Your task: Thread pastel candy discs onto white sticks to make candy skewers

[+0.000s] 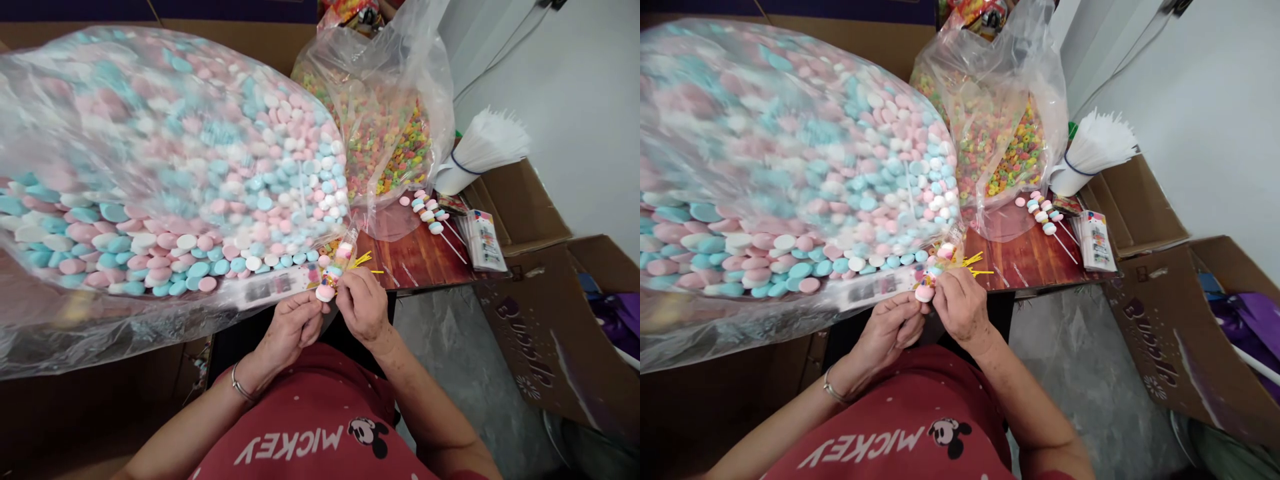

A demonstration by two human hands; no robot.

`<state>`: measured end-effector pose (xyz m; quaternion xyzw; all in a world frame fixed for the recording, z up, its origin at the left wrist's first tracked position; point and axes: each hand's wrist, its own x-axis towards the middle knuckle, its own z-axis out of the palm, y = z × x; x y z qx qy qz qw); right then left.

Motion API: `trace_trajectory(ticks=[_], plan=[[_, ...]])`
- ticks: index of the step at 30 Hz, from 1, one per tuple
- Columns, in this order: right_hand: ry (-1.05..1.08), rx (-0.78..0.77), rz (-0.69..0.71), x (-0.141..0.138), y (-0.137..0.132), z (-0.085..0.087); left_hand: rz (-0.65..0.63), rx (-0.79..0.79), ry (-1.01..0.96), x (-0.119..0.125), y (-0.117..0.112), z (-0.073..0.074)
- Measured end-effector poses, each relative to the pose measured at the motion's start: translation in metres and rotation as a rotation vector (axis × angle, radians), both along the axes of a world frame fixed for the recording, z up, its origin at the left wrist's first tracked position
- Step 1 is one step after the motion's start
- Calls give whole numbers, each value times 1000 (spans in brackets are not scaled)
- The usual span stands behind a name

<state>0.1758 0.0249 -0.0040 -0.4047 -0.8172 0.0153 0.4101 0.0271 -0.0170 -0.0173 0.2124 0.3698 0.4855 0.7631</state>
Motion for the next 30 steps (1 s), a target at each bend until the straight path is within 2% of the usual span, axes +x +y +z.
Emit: trace_trajectory(ticks=[4, 8, 11, 15, 18, 21, 25, 27, 30], plan=[[75, -80, 49, -3, -1, 1, 70, 73, 330, 4, -5, 2], [61, -92, 73, -8, -5, 4, 124, 276, 707, 3, -7, 3], [12, -71, 39, -12, -10, 2, 158, 384, 876, 2, -5, 0], [-108, 80, -9, -16, -18, -5, 161, 379, 835, 0, -6, -4], [-153, 107, 2, -16, -21, -10, 177, 317, 719, 0, -9, -6], [-141, 83, 46, -13, -22, -12, 191, 298, 698, 2, -11, -7], [-2, -10, 93, -11, -21, -11, 192, 409, 809, 5, -9, -9], [80, -72, 89, -10, -19, -10, 155, 401, 806, 6, -9, -8], [148, -113, 84, -7, -15, -9, 15, 305, 652, 6, -10, -6]])
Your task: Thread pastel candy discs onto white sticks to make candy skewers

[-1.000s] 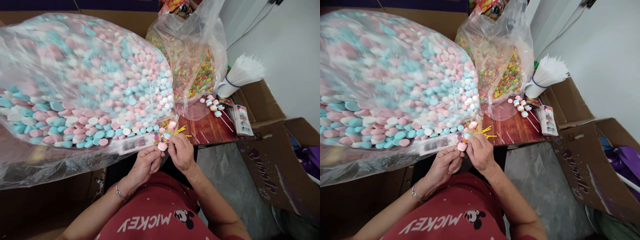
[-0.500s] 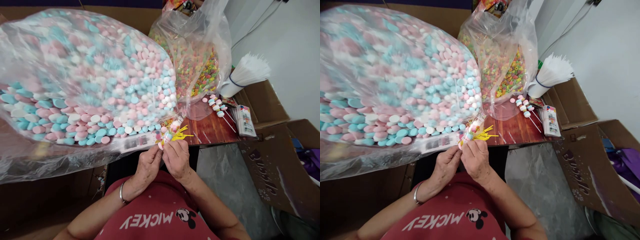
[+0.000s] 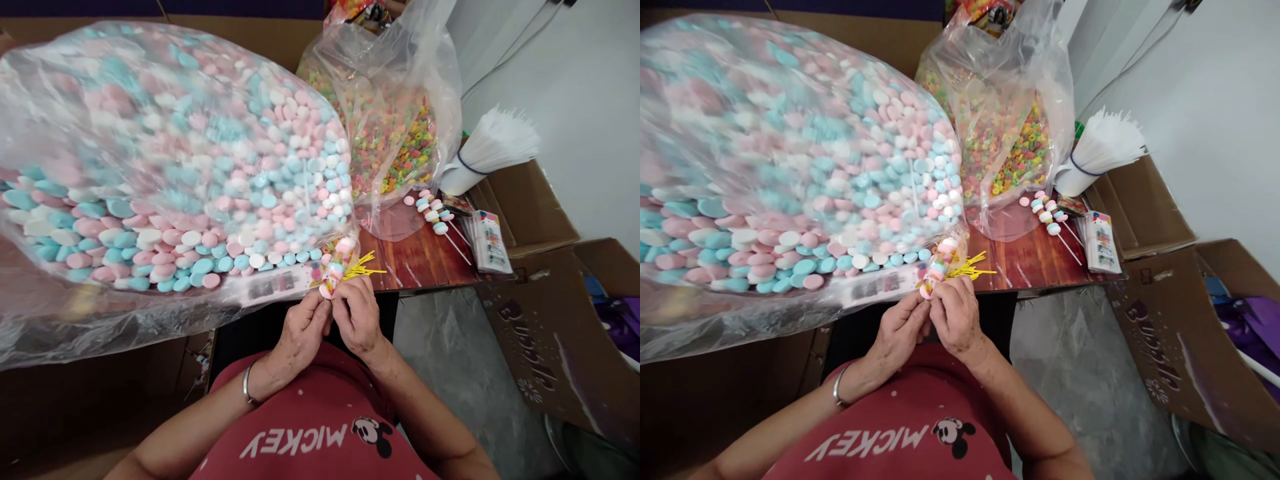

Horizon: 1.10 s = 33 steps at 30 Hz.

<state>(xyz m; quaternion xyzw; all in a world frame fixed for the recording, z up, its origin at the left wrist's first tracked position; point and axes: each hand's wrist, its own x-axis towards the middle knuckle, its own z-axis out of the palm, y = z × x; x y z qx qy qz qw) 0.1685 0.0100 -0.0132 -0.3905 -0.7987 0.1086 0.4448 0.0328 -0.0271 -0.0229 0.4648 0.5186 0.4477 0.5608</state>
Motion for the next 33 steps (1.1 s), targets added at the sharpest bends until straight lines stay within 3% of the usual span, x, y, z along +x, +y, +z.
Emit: trace_trajectory(ticks=[3, 5, 7, 12, 15, 18, 22, 27, 30, 33], plan=[[38, -59, 33, 5, 5, 3, -150, -96, -205, -1, -2, 6], [85, -133, 63, 7, 5, 5, -170, -99, -259, -1, -1, 10], [120, -201, 67, 8, 2, 7, -107, -55, -203, -1, 1, 13], [95, -348, 11, 5, -11, 12, 65, 178, 146, 0, 5, 10], [87, -396, -32, 6, -12, 12, 46, 255, 276, 3, 5, 6], [122, -451, -105, 8, -7, 12, -34, 282, 258, 7, 4, 8], [149, -421, -106, 7, -2, 10, -86, 317, 225, 12, 4, 7], [78, -252, -69, 6, 3, 5, -135, 444, 385, 11, 10, 2], [104, -327, -60, 15, 11, 9, -210, 648, 550, 0, 17, 17], [155, -576, 75, 29, 20, 23, -219, 971, 699, -19, 27, 50]])
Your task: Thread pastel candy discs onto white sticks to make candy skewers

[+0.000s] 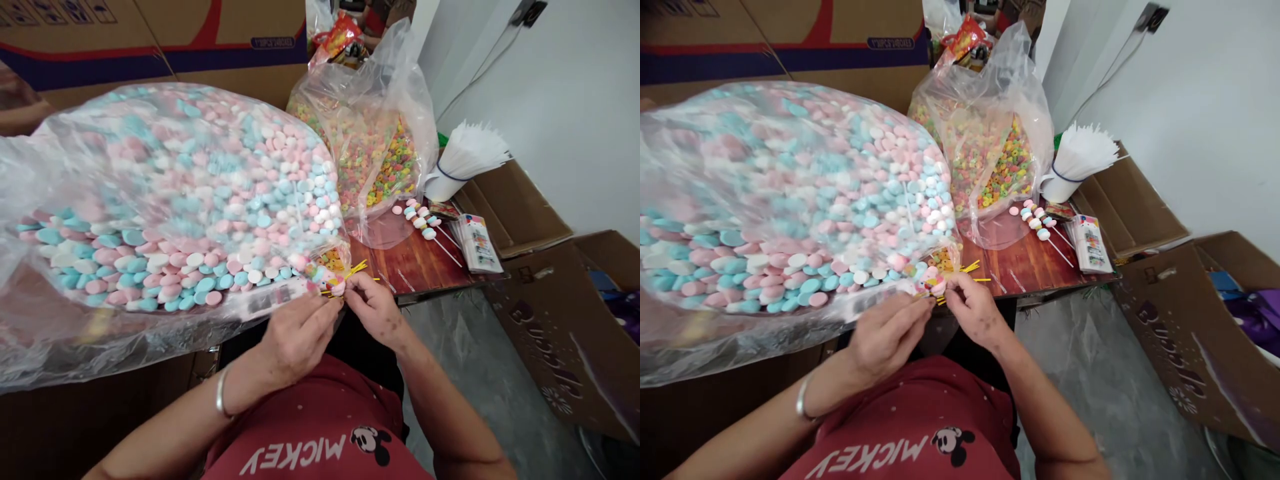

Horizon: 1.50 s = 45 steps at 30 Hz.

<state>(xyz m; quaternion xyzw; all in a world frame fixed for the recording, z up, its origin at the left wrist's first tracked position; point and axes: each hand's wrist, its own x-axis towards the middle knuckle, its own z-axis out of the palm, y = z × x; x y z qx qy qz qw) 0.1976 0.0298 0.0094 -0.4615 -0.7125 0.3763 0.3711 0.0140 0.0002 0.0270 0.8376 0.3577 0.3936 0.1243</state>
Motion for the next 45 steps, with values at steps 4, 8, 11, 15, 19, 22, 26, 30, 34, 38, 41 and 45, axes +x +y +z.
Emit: trace_trajectory(ticks=[4, 8, 11, 15, 19, 22, 26, 30, 34, 38, 41, 45], plan=[[114, -285, 205, 14, 10, 22, -71, 163, 329, -20, 21, 32], [84, -338, 258, 18, 15, 34, -133, 128, 552, -26, 38, 25], [-111, -149, 210, 18, 15, 39, -129, 130, 622, -27, 43, 16], [-372, 272, 168, 15, 9, 47, -113, 131, 598, -28, 44, 15], [-585, 518, 255, 11, 3, 48, -141, 96, 426, -31, 43, 11], [-603, 605, 228, 11, 2, 44, -140, 90, 237, -34, 40, 1], [-601, 657, 233, 12, 4, 40, -105, 76, 127, -35, 36, -6], [-635, 692, 286, 11, 7, 39, -136, 41, 178, -34, 34, -3], [-639, 649, 322, 10, 8, 40, -153, 30, 210, -34, 35, -1], [-514, 494, 361, 10, 12, 44, -125, 53, 244, -36, 36, 1], [-481, 416, 370, 10, 15, 48, -189, 62, 284, -39, 40, 4], [-590, 391, 468, 7, 18, 54, -291, 29, 358, -43, 45, 9]])
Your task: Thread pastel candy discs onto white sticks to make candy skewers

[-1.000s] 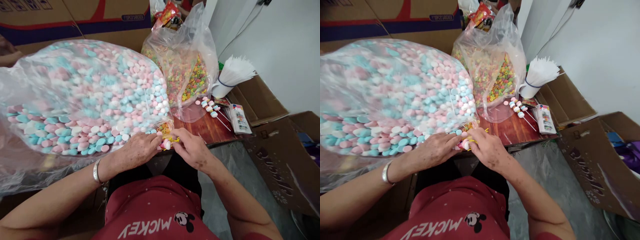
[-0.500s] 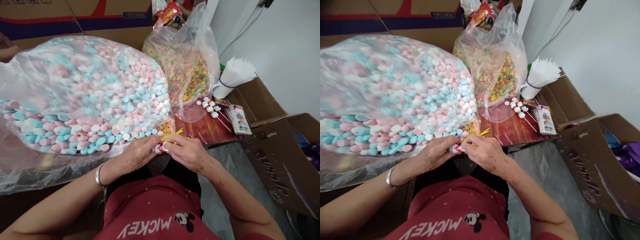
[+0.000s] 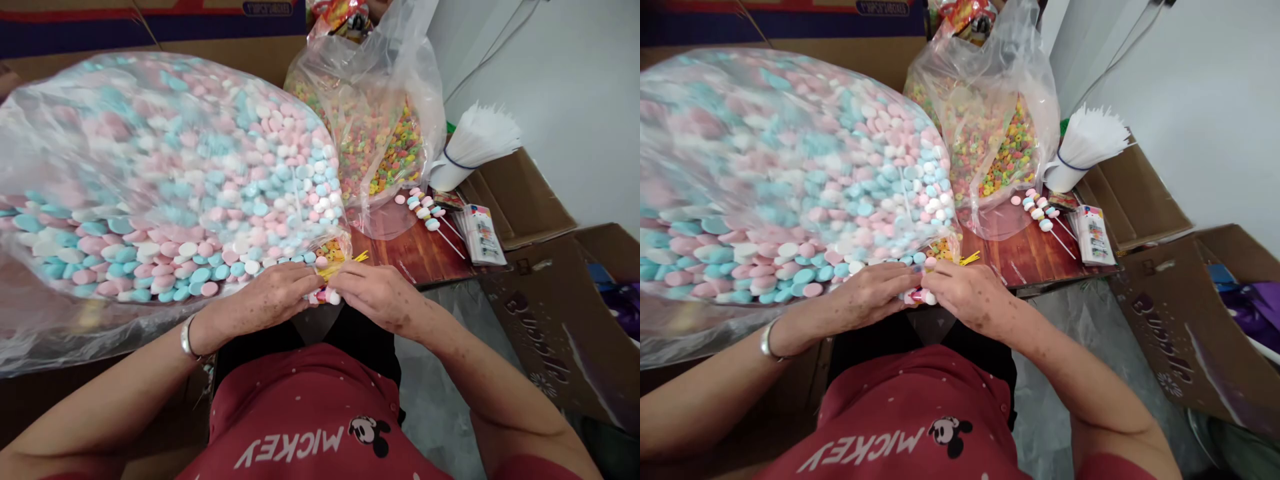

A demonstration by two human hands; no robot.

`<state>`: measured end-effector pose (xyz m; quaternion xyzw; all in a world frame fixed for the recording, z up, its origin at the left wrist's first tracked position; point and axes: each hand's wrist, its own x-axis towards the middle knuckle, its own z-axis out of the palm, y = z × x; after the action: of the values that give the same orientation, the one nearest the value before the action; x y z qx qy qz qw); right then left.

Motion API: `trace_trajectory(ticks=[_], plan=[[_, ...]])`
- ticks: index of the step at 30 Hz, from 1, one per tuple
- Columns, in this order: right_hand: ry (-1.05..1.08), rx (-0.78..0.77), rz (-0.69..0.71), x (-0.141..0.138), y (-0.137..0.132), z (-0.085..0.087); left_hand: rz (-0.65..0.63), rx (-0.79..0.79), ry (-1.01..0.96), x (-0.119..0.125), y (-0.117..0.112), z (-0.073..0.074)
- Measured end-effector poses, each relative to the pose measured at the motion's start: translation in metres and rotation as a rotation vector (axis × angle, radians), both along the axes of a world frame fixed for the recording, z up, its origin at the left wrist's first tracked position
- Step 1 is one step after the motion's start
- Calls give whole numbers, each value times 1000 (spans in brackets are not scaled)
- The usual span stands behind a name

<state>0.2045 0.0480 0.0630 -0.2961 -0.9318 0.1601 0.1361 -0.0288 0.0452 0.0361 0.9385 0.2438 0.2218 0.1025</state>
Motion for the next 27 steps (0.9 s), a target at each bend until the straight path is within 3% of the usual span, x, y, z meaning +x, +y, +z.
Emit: trace_trajectory(ticks=[3, 8, 11, 17, 22, 27], plan=[[-46, 47, 86, -2, 3, 2, -17, -148, 60, -1, 3, 1], [-33, 118, 328, -2, 11, 5, -81, -608, 43, -1, 10, -1], [-31, 112, 380, -1, 15, 6, -78, -789, 24, 1, 15, -1], [-40, 35, 400, -2, 16, 5, -169, -899, -8, 6, 17, -4], [-51, 54, 412, -2, 12, 2, -166, -867, -31, 9, 18, -9], [-23, 109, 420, -2, 9, -5, -256, -1039, -137, 15, 18, -12]])
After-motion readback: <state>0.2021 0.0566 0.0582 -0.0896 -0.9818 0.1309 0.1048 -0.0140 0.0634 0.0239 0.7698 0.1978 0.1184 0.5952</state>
